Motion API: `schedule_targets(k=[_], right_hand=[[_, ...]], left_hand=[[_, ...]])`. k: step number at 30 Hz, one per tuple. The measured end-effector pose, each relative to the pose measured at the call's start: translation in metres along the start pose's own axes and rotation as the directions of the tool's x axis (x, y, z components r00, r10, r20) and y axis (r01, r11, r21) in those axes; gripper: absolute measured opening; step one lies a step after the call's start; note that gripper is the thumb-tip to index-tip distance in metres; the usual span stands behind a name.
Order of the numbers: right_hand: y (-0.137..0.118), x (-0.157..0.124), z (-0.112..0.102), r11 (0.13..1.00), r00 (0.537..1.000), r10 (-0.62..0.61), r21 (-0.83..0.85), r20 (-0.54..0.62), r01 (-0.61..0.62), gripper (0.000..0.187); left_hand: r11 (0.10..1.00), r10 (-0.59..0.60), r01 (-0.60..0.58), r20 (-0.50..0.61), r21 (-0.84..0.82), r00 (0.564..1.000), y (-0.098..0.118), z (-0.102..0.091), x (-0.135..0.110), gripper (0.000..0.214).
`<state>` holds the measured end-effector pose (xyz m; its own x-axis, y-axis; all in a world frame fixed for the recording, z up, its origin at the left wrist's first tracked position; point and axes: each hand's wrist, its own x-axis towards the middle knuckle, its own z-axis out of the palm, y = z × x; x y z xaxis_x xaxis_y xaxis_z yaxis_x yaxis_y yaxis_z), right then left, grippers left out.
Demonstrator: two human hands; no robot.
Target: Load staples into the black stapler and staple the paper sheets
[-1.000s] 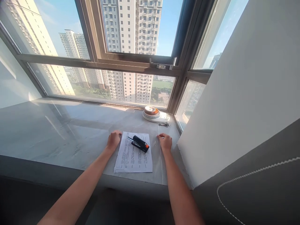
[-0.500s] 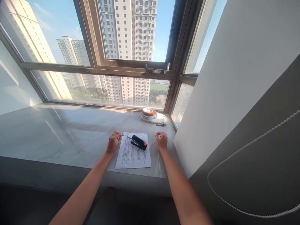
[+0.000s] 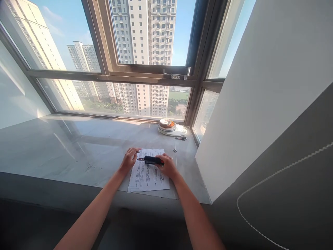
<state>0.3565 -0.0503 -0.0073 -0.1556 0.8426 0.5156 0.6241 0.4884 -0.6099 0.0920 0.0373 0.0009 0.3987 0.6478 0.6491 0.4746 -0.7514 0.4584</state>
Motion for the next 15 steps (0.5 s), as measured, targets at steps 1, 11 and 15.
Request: schedule_targets(k=[1,11,15], right_hand=[[-0.001,-0.001,-0.001,1.000,1.000,-0.014,0.024,-0.007,0.015,0.036],[0.003,0.007,-0.015,0.941,0.884,0.295,0.269,-0.363,-0.204,0.036],[0.007,0.009,-0.017,0.814,0.786,0.480,0.533,-0.390,-0.232,0.044]], left_hand=[[1.000,0.007,-0.007,-0.003,0.005,1.000,0.000,0.000,0.000,0.041],[0.990,-0.099,0.100,0.013,-0.096,0.995,0.005,-0.002,-0.001,0.028],[0.985,-0.083,0.085,0.019,-0.150,0.996,0.012,-0.005,0.000,0.034]])
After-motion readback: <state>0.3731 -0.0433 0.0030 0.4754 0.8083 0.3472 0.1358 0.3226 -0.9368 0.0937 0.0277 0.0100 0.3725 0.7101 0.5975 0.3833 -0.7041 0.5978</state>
